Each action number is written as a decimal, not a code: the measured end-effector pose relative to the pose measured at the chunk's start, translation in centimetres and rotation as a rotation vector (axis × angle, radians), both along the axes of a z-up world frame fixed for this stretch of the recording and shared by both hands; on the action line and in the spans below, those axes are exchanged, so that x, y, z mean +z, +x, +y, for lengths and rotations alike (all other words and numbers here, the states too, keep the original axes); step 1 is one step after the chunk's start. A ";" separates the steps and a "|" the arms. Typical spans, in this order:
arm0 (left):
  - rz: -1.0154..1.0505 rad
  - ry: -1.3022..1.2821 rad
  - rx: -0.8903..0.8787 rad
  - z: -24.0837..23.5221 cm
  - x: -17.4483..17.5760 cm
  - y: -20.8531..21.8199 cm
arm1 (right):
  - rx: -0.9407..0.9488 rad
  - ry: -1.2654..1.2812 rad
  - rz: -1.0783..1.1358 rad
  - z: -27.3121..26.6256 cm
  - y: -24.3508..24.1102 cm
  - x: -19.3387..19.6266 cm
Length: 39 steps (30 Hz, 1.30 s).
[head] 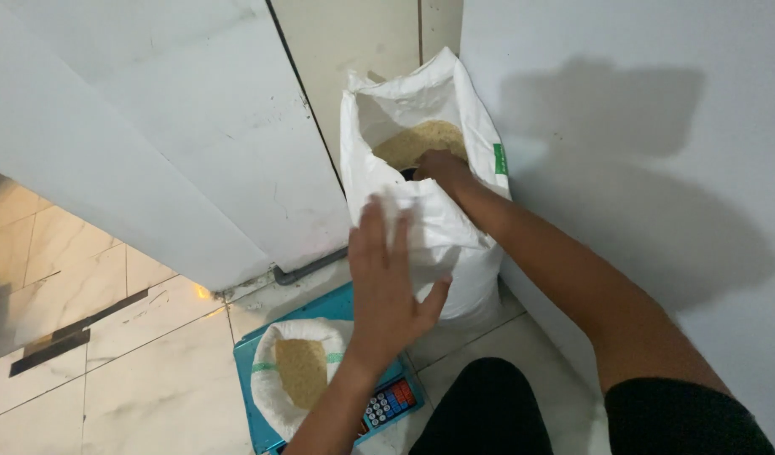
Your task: Scooping rice from a large sack into a smaller bag on a digital scale using a metal bowl to reach a specific weight.
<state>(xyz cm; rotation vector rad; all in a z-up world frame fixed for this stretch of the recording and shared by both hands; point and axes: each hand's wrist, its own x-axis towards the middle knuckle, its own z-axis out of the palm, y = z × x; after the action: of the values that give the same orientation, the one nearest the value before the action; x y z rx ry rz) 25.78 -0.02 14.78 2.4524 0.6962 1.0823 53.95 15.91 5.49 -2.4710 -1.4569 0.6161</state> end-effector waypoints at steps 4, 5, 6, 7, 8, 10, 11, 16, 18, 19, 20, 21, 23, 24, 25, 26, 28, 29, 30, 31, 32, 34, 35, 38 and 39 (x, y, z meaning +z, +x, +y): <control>0.181 0.395 -0.013 1.7 2.0 1.9 | 0.151 -0.038 -0.216 0.1 1.6 -3.3; 0.181 0.396 -0.011 1.8 2.2 1.9 | 0.153 -0.037 -0.217 0.0 1.7 -2.6; 0.232 0.454 0.037 1.9 2.4 1.9 | 0.004 0.054 -0.086 0.1 1.7 -1.9; 0.283 0.513 0.086 2.0 2.6 1.9 | -0.145 0.144 0.045 0.2 1.7 -1.3; 0.284 0.510 0.088 2.1 2.3 1.4 | -0.143 0.142 0.046 0.1 3.5 -2.2; 0.253 0.436 0.019 2.2 1.7 0.6 | -0.102 0.420 0.303 0.0 7.2 -3.8; 0.251 0.436 0.018 2.2 0.9 0.3 | -0.102 0.420 0.301 -2.8 4.5 -0.1; 0.247 0.379 -0.041 1.0 -1.0 -1.0 | -0.518 0.355 0.786 -6.4 -1.2 8.6; 0.253 0.338 -0.055 0.3 -1.1 -1.3 | -0.550 0.342 0.991 -6.3 -0.4 8.0; 0.260 0.301 -0.069 -0.1 -1.1 -1.6 | -0.579 0.330 1.198 -6.2 0.0 7.7; 0.254 0.305 -0.066 -0.6 -0.8 -2.4 | -0.574 0.334 1.193 -6.7 -0.3 8.1; 0.270 0.205 -0.118 -1.2 -0.5 -3.2 | -0.660 0.340 1.277 -7.3 -0.7 8.6; 0.283 0.103 -0.169 -2.3 -0.2 -5.7 | -0.746 0.343 1.359 -8.5 -0.9 9.0; 0.231 0.011 -0.222 -2.8 -0.2 -7.2 | -0.752 0.365 1.404 -9.1 -0.7 9.1; 0.178 -0.081 -0.274 -3.2 -0.2 -8.7 | -0.758 0.388 1.449 -9.7 -0.5 9.3; 0.174 -0.081 -0.280 -3.5 -1.2 -10.3 | -0.761 0.392 1.445 -10.0 0.0 8.8; 0.249 -0.394 -0.123 -4.0 -3.1 -13.4 | -0.771 0.489 1.566 -10.4 1.2 8.0; 0.243 -0.390 -0.127 -4.1 -4.8 -15.2 | -0.769 0.496 1.561 -10.7 1.2 8.2; 0.236 -0.436 -0.012 -4.1 -6.5 -17.0 | -0.774 0.495 1.558 -10.9 1.0 8.4; 0.228 -0.481 0.103 -4.2 -8.2 -18.9 | -0.779 0.494 1.554 -11.1 0.8 8.7; 0.224 -0.478 0.106 -4.0 -10.3 -21.0 | -0.773 0.496 1.553 -11.3 0.6 9.0; 0.257 -0.480 0.294 -3.7 -14.9 -25.1 | -0.712 0.503 1.606 -11.5 0.3 9.5; 0.253 -0.479 0.296 -3.7 -17.6 -26.9 | -0.707 0.502 1.604 -12.2 -0.9 11.0; 0.108 -0.521 0.456 -3.7 -22.8 -30.7 | -0.623 0.604 1.727 -14.5 -4.6 15.5; 0.150 -0.737 0.505 -3.6 -22.7 -31.2 | -0.599 0.654 1.759 -15.1 -5.9 16.7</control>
<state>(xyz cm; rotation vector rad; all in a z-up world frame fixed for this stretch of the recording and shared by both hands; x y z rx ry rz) -5.43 -3.60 -7.90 1.7597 1.5038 0.6153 48.08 0.82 22.23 -0.8976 -0.0923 1.2779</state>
